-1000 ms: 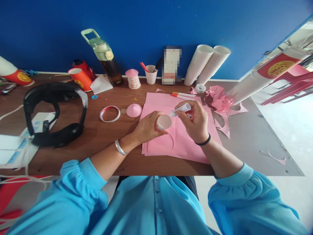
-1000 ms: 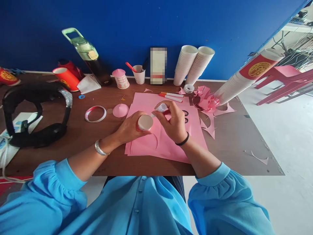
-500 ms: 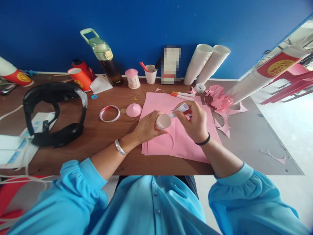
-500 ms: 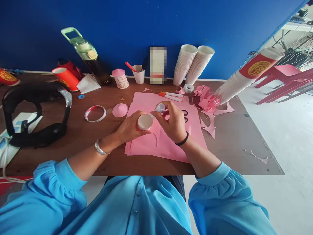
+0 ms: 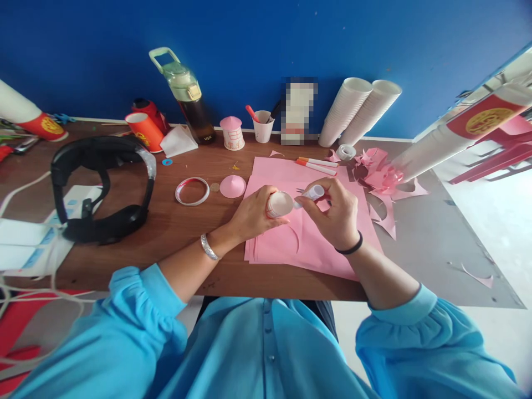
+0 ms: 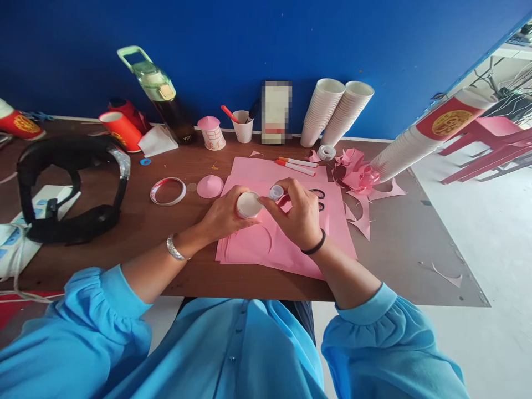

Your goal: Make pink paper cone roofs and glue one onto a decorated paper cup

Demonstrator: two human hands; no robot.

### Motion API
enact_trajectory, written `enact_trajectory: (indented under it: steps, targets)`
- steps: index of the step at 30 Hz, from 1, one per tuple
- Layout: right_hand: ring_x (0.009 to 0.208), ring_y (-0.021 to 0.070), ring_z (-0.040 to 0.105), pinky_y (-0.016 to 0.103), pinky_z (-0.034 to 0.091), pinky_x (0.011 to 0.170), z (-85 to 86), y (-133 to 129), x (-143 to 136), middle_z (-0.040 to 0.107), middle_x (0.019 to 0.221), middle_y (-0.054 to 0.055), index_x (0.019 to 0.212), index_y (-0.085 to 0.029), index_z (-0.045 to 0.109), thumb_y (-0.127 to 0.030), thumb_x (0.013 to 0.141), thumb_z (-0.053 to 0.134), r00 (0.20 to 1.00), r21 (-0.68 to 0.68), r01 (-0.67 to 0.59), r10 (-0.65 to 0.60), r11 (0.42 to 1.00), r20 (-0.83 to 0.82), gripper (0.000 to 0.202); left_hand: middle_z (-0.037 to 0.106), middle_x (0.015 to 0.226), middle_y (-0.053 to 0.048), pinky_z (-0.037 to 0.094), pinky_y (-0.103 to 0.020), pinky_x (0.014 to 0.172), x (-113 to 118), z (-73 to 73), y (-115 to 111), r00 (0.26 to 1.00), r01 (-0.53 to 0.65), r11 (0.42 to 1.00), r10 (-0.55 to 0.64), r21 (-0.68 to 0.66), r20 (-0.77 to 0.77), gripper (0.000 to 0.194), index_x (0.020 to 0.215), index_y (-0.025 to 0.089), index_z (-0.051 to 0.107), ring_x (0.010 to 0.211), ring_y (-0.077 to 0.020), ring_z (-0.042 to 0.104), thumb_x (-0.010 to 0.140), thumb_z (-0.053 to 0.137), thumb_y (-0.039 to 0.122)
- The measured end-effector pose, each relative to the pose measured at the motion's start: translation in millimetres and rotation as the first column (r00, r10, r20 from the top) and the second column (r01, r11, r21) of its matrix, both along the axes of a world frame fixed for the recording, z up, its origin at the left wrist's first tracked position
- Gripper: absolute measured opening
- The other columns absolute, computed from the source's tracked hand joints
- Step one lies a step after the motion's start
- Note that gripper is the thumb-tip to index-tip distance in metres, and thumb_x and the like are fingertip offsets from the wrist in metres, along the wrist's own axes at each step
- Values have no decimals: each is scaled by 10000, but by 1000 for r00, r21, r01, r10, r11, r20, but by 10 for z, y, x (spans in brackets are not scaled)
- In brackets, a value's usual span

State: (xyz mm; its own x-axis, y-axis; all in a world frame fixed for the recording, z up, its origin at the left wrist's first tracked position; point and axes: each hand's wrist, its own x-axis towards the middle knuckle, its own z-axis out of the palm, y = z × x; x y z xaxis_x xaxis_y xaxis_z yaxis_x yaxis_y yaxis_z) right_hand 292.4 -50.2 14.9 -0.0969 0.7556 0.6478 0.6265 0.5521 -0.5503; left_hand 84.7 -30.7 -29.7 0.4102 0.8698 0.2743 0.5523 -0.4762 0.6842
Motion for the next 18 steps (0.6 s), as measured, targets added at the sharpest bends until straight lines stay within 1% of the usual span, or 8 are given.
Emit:
enact_trajectory:
  steps: [6, 9, 11, 13, 15, 16, 18]
  targets:
    - [565, 135, 610, 280, 470, 552, 6, -12, -12, 703, 754, -11, 845, -240, 554, -371, 873, 749, 1000, 15, -8, 7, 1000, 9, 237, 670, 1124, -57, 542, -388, 859, 1, -31, 28, 1000, -27, 1000, 27, 11, 4, 627, 1148, 223, 490, 1040, -278, 679, 705, 884, 425]
    - [555, 130, 601, 279, 474, 543, 1, -26, -16, 689, 731, -19, 840, -237, 558, -358, 846, 773, 999, -17, -37, 37, 999, -18, 247, 668, 1097, -50, 536, -377, 832, 16, -17, 30, 998, -51, 999, 52, -13, 19, 600, 1123, 221, 498, 1007, -267, 677, 702, 883, 407]
    - [563, 131, 616, 275, 491, 531, -2, -35, -18, 685, 736, -21, 853, -235, 563, -356, 833, 786, 993, -85, -86, 78, 993, -93, 254, 665, 1090, -47, 531, -372, 809, 25, -2, 28, 997, -72, 997, 73, -30, 27, 556, 1110, 219, 505, 982, -259, 674, 720, 865, 386]
    - [575, 135, 646, 271, 518, 517, -3, -35, -18, 684, 750, -21, 879, -234, 563, -358, 847, 777, 968, -146, -139, 104, 980, -227, 249, 661, 1119, -53, 527, -376, 816, 27, 8, 29, 996, -72, 997, 73, -25, 44, 535, 1116, 216, 510, 987, -255, 667, 733, 855, 362]
    - [588, 138, 675, 271, 552, 517, -6, -24, -14, 688, 769, -22, 905, -236, 559, -351, 870, 762, 930, -154, -168, 104, 974, -353, 235, 655, 1167, -63, 528, -387, 853, 22, 6, 37, 996, -48, 999, 48, -4, 75, 559, 1141, 215, 511, 1022, -257, 658, 731, 864, 354]
    - [597, 140, 685, 273, 567, 523, -9, -16, -12, 689, 776, -23, 914, -238, 559, -345, 877, 758, 916, -144, -171, 103, 975, -388, 230, 651, 1186, -69, 528, -394, 872, 17, 0, 42, 995, -34, 999, 34, 3, 91, 576, 1156, 215, 509, 1043, -261, 653, 730, 870, 356]
    - [630, 145, 699, 279, 588, 544, -22, 0, -7, 690, 798, -20, 928, -240, 564, -333, 879, 759, 913, -129, -166, 103, 978, -394, 222, 647, 1202, -79, 530, -409, 902, 9, -17, 52, 993, -13, 1000, 12, 7, 115, 599, 1173, 215, 508, 1073, -271, 646, 728, 877, 374]
